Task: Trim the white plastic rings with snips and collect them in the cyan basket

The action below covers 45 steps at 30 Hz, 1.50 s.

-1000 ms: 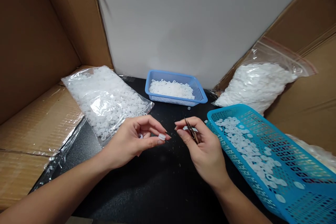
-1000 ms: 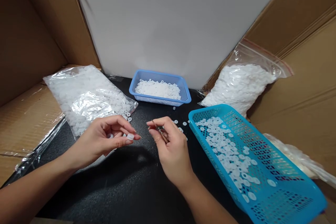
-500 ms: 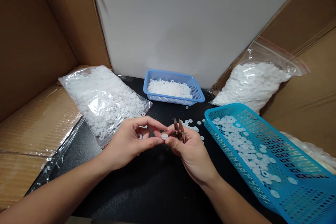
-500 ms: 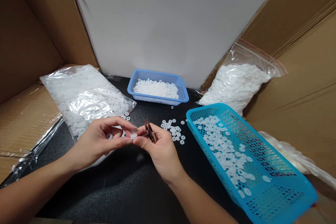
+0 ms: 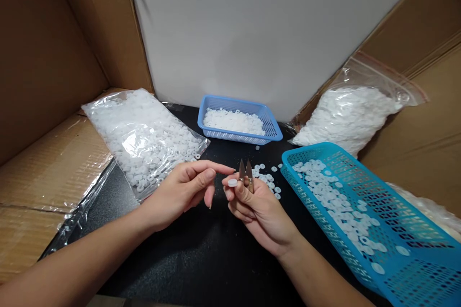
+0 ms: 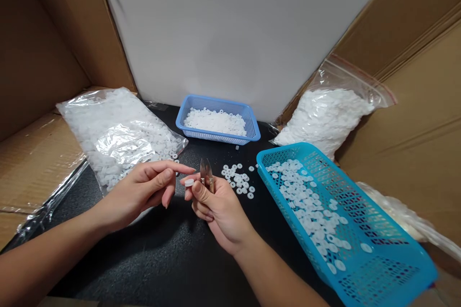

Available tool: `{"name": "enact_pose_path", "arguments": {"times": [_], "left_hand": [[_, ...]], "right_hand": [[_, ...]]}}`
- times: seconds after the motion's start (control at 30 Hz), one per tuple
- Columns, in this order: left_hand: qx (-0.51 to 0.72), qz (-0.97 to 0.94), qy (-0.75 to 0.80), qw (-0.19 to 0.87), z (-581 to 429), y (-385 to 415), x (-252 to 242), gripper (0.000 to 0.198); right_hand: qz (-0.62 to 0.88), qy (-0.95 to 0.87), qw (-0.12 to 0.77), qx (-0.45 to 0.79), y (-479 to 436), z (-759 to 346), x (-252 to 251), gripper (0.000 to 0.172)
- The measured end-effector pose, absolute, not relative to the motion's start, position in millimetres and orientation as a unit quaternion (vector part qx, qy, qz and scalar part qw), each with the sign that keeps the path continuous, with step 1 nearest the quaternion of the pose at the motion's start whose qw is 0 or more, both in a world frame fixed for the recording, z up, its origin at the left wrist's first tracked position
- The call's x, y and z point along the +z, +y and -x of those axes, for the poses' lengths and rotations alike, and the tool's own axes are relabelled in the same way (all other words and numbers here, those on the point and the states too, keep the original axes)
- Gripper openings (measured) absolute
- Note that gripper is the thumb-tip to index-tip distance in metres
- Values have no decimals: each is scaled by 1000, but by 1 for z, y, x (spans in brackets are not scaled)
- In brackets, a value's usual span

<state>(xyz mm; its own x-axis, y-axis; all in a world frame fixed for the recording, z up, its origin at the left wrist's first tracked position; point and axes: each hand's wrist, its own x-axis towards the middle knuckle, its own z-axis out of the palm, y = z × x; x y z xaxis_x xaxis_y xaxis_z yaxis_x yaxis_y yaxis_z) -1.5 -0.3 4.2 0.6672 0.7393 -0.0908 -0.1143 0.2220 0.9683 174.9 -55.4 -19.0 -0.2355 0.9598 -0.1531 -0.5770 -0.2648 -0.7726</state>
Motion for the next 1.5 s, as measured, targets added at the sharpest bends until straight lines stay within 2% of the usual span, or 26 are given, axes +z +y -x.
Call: {"name": "enact_pose_path", "arguments": {"times": [0.27, 0.37, 0.57, 0.8, 0.9, 1.03, 1.13, 1.23, 1.37, 1.5], "left_hand": [[290, -622, 277, 672, 0, -3, 9, 22], [285, -618, 272, 681, 0, -3, 11, 17], [295, -611, 276, 681, -2, -3, 12, 14], [282, -614, 284, 680, -2, -3, 13, 20], [315, -622, 303, 649, -1, -4, 12, 20], [363, -613, 285, 641, 0, -7, 12, 18], [374, -607, 275, 645, 1, -8, 13, 16], [396, -597, 283, 637, 1, -8, 12, 21], [404, -598, 276, 636, 0, -8, 10, 30], [393, -640, 297, 590, -1, -10, 8, 27]], "right_hand": [[329, -298, 512, 735, -54, -172, -20, 41], [349, -310, 507, 725, -54, -171, -22, 44], [362, -333, 510, 706, -54, -170, -21, 48], [368, -359, 498, 698, -55, -168, -20, 50], [410, -387, 525, 638, -57, -169, -21, 52], [470, -471, 569, 484, -61, -176, -16, 53], [491, -521, 565, 410, -63, -181, -9, 38], [489, -531, 566, 398, -64, -179, -6, 25], [484, -525, 557, 424, -63, -173, -6, 20], [493, -538, 540, 419, -64, -173, -6, 21]]}}
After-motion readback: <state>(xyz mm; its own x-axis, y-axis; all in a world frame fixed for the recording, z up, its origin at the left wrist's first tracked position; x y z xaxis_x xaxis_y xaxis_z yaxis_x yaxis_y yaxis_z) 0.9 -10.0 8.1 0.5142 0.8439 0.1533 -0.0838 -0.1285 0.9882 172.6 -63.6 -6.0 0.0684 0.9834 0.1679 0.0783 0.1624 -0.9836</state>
